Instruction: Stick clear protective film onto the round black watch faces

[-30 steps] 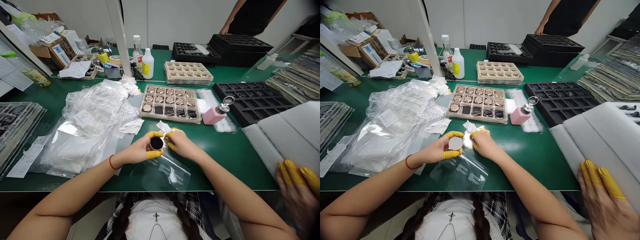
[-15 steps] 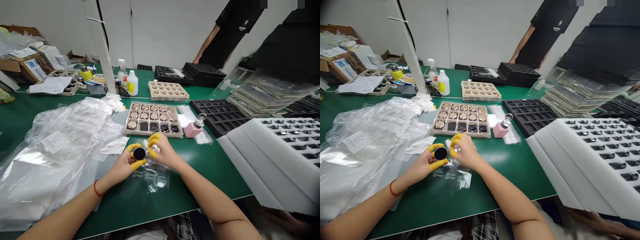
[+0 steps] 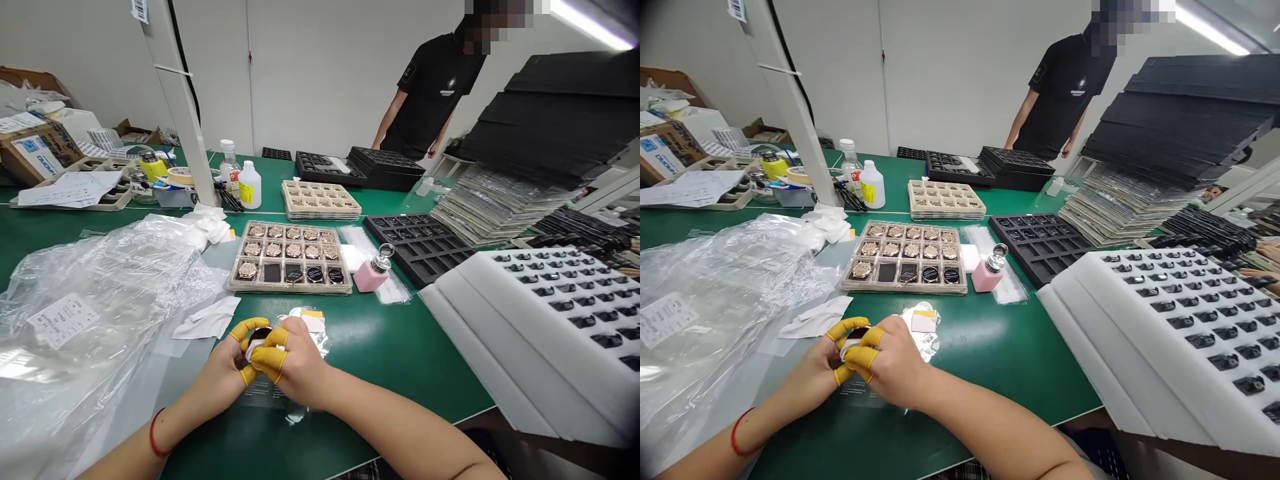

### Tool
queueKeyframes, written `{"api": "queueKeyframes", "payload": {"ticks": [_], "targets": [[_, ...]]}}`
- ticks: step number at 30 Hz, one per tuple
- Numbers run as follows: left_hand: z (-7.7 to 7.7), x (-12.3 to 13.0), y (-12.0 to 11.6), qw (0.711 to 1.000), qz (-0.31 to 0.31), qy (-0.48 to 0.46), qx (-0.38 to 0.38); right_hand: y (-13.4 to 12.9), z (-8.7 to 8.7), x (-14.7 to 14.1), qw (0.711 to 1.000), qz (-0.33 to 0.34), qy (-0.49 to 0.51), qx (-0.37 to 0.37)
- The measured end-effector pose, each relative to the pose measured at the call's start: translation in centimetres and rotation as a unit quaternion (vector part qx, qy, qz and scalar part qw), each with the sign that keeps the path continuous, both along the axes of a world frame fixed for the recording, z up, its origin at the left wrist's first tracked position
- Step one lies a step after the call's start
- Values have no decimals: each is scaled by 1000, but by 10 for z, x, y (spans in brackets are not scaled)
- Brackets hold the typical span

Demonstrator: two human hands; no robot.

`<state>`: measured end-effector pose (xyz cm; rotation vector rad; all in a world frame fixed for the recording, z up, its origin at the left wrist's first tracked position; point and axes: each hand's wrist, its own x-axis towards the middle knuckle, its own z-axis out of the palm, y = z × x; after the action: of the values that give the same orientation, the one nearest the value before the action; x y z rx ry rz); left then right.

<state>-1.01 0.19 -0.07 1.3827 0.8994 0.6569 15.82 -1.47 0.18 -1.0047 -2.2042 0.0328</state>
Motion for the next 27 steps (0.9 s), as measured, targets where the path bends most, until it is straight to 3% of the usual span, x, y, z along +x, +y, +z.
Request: {"api": "queueKeyframes", "payload": {"ticks": [3,7,12,16,22,27], "targets": [[0,2,-1,1000,-19,-8,1,0,0,-2,1000,-13,-16,14],[7,3,-3,1000,13,-26,-12,1,1,1,997,-34,66,27],[7,0,-1,1000,2,-18,16,-6,0,-4,998,12,52,35],[4,3,-5,999,-14,-22,22,0,-2,-3,997,-40,53,34],[8,4,-9,1000,17,-24,0,18,0,17,991,-114,55,-51],[15,-2,5,992,101,-63,-48,14,22,39,977,-119,67,-162]]}}
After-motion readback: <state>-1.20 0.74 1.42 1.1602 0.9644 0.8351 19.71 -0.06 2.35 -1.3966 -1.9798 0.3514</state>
